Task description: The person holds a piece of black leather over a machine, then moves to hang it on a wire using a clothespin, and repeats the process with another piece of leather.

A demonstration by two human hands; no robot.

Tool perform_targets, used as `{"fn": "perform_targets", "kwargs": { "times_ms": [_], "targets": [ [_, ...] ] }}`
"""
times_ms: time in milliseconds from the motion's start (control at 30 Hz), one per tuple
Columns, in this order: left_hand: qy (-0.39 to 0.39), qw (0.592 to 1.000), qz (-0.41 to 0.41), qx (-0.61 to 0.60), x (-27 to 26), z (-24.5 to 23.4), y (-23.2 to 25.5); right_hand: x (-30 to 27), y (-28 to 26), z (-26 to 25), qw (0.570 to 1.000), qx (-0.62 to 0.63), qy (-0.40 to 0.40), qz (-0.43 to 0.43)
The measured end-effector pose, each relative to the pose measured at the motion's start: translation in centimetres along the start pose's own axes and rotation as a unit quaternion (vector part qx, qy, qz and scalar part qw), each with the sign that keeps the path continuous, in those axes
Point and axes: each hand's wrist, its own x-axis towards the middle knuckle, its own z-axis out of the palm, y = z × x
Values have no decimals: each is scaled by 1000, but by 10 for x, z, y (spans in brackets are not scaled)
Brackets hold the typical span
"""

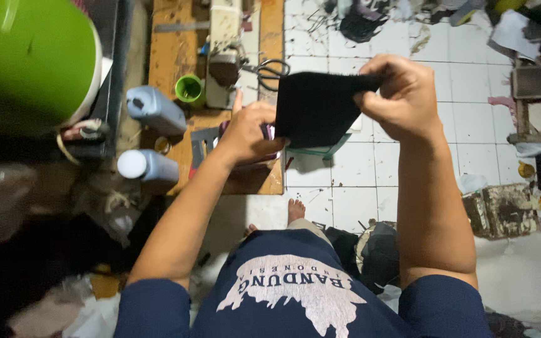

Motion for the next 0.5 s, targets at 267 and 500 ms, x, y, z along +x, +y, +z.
{"fn": "perform_targets", "kwargs": {
  "times_ms": [267,500],
  "targets": [
    [-26,992,45,-117,-2,46,8,-80,40,-9,981,139,135,28],
    [-103,967,38,-232,6,84,24,-177,58,20,902,331,272,50]
  ]
}}
